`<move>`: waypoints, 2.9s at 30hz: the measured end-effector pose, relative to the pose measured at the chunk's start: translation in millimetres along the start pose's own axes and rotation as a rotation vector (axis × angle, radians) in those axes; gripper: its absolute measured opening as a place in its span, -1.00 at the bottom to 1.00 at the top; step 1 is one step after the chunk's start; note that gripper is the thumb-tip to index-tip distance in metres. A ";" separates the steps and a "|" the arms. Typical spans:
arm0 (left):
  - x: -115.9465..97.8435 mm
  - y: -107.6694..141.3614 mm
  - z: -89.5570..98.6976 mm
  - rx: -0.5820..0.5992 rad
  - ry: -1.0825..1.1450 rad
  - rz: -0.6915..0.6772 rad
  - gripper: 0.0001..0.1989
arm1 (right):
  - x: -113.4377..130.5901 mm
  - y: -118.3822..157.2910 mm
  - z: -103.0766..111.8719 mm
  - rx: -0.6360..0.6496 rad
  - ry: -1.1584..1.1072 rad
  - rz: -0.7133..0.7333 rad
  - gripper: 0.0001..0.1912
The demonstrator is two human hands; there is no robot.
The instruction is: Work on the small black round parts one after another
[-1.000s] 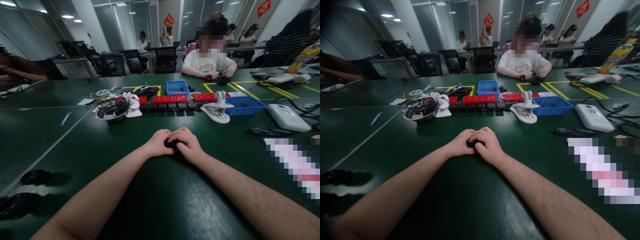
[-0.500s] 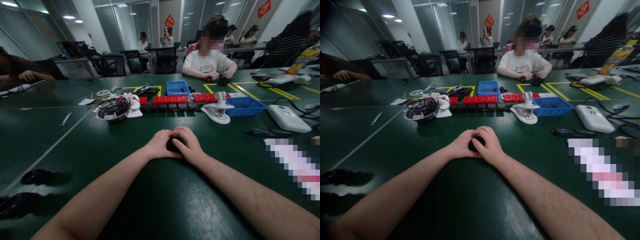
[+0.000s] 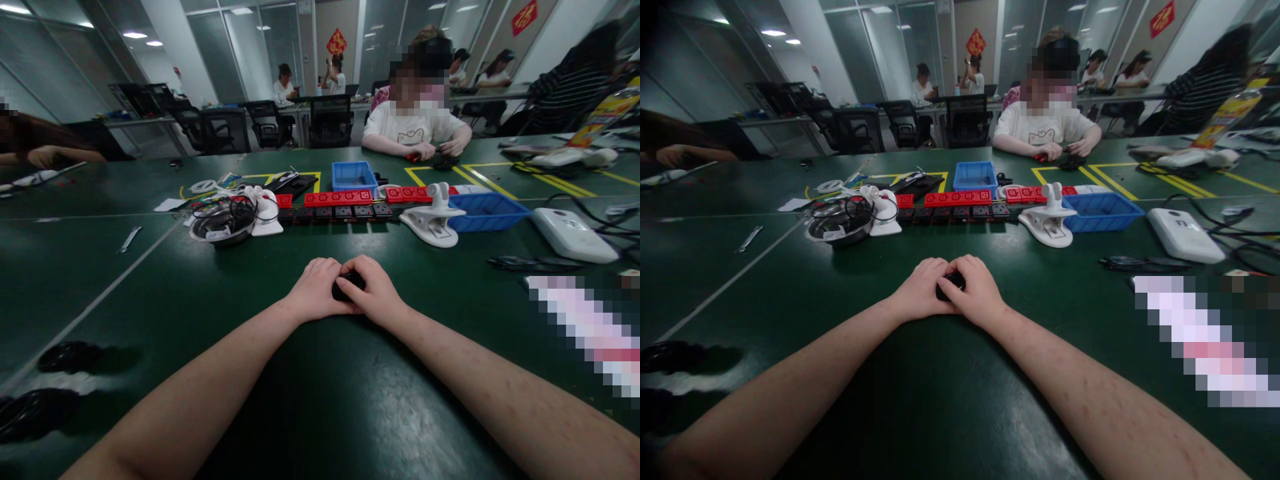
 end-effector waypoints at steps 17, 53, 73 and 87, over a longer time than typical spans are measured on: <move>1.9 0.7 -5.1 0.069 0.179 -0.073 -0.55 | 18.5 4.0 15.7 -0.044 -0.242 0.186 -0.77; 6.8 -0.9 -5.9 0.114 0.215 -0.088 -0.69 | 22.8 3.5 14.2 -0.019 -0.209 0.217 -0.78; -6.9 0.8 1.6 -0.036 -0.060 -0.056 -0.64 | -0.8 0.2 5.1 -0.051 0.045 -0.011 -0.74; 11.7 -0.4 0.0 0.094 0.251 -0.081 -0.67 | 10.8 0.6 8.9 -0.006 0.021 0.099 -0.85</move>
Point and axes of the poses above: each hand's wrist, its own y-axis away from the middle knuckle, its own z-axis out of the back of the hand, x = y × z, the point moved 9 cm from there along -y, towards the middle knuckle, and after that the axes turned 14 degrees about y, right-handed, at the moved point
